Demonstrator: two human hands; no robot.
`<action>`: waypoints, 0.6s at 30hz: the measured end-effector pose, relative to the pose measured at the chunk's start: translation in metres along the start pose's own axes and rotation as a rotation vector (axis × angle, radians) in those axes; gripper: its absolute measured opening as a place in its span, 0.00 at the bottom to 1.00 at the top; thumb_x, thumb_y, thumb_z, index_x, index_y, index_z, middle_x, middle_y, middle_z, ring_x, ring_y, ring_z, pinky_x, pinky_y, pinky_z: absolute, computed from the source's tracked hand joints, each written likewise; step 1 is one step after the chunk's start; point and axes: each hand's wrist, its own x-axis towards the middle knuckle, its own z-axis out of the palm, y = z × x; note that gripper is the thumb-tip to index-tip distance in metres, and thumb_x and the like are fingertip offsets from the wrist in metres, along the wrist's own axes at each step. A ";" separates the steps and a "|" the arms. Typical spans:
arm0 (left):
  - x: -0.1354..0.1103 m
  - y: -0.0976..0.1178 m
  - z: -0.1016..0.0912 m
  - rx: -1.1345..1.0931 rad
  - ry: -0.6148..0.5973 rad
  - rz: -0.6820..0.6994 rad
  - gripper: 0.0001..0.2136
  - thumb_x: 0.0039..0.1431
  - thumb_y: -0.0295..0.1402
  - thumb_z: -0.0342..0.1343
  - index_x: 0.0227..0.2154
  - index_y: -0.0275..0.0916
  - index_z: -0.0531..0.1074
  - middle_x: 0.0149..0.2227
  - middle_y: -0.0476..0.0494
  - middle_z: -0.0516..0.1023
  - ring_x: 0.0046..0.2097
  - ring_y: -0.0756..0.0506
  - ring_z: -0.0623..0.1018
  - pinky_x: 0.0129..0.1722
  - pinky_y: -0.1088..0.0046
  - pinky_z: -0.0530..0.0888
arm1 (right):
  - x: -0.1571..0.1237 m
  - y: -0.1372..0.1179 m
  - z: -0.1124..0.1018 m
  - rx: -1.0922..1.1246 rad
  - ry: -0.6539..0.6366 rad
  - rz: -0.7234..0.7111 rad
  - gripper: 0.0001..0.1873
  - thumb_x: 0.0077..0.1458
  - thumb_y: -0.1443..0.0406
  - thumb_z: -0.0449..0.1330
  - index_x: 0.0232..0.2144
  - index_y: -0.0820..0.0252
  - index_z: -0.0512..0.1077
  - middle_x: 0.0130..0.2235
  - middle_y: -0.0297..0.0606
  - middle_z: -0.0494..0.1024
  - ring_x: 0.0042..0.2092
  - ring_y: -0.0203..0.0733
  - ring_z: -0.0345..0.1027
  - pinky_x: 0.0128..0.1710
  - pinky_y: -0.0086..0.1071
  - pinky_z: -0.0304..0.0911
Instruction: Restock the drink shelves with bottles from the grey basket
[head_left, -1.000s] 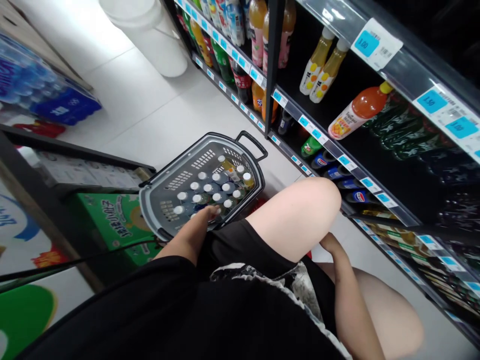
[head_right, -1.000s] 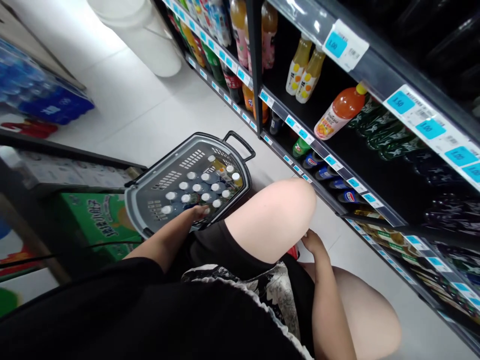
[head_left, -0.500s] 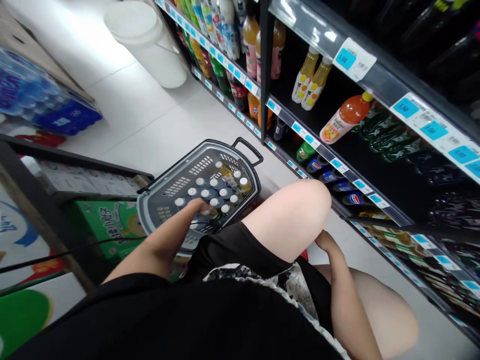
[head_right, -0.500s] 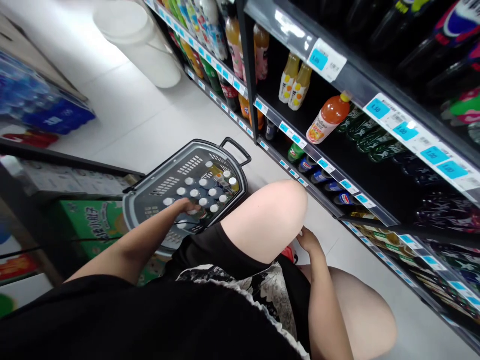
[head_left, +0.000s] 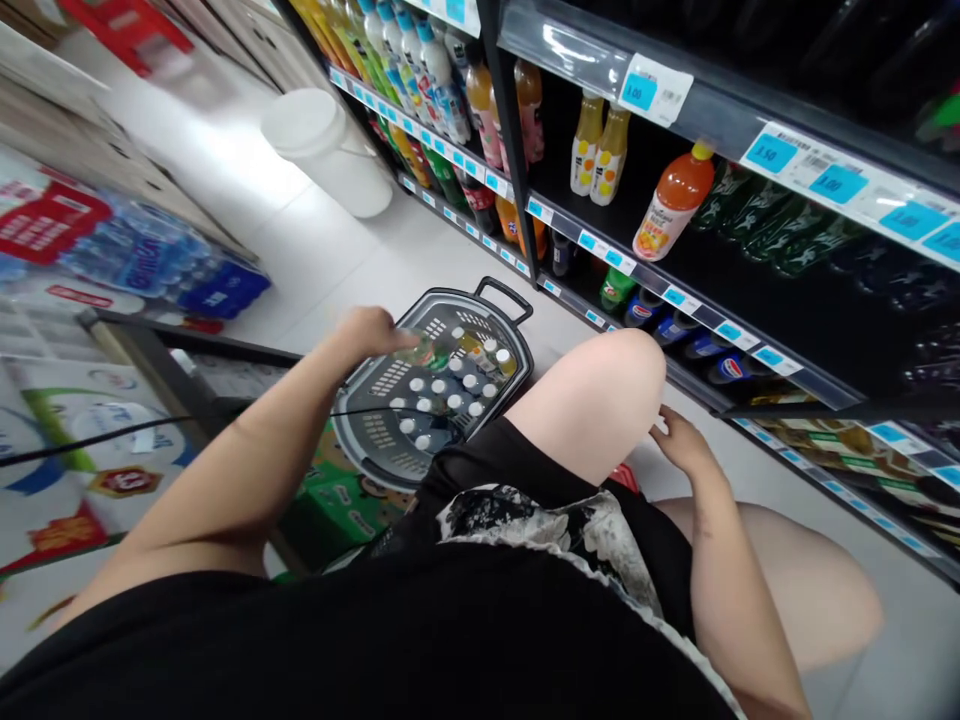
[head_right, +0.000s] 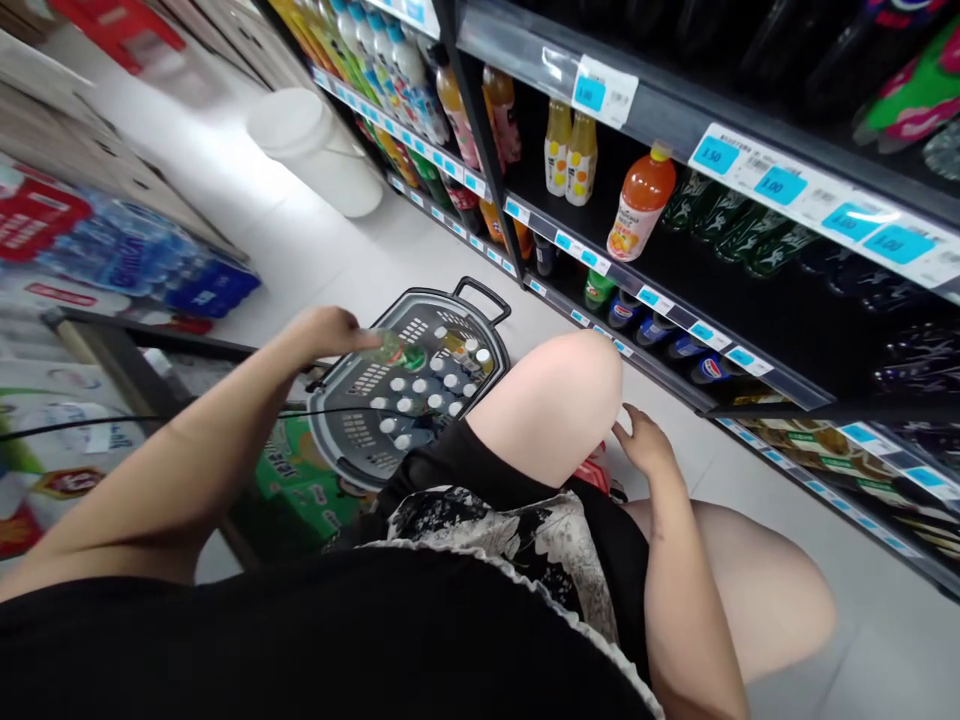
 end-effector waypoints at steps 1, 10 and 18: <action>-0.003 0.009 -0.013 0.025 0.085 0.013 0.24 0.53 0.52 0.62 0.18 0.36 0.65 0.15 0.57 0.54 0.24 0.52 0.55 0.33 0.74 0.66 | -0.002 0.001 -0.001 0.020 0.041 -0.017 0.30 0.64 0.54 0.52 0.62 0.67 0.64 0.59 0.53 0.70 0.57 0.58 0.68 0.55 0.46 0.65; -0.062 0.132 -0.123 -0.388 1.093 0.433 0.18 0.46 0.45 0.65 0.20 0.37 0.65 0.21 0.54 0.59 0.26 0.54 0.59 0.38 0.71 0.68 | -0.017 -0.004 -0.012 0.276 0.321 -0.051 0.34 0.59 0.47 0.54 0.58 0.66 0.67 0.57 0.54 0.72 0.53 0.58 0.71 0.53 0.50 0.64; -0.160 0.274 -0.152 -1.312 1.440 1.108 0.18 0.61 0.47 0.54 0.26 0.36 0.72 0.26 0.45 0.70 0.29 0.48 0.71 0.32 0.70 0.65 | -0.014 -0.022 -0.043 1.290 0.348 -0.092 0.36 0.54 0.38 0.56 0.49 0.61 0.70 0.50 0.52 0.77 0.48 0.53 0.74 0.46 0.42 0.68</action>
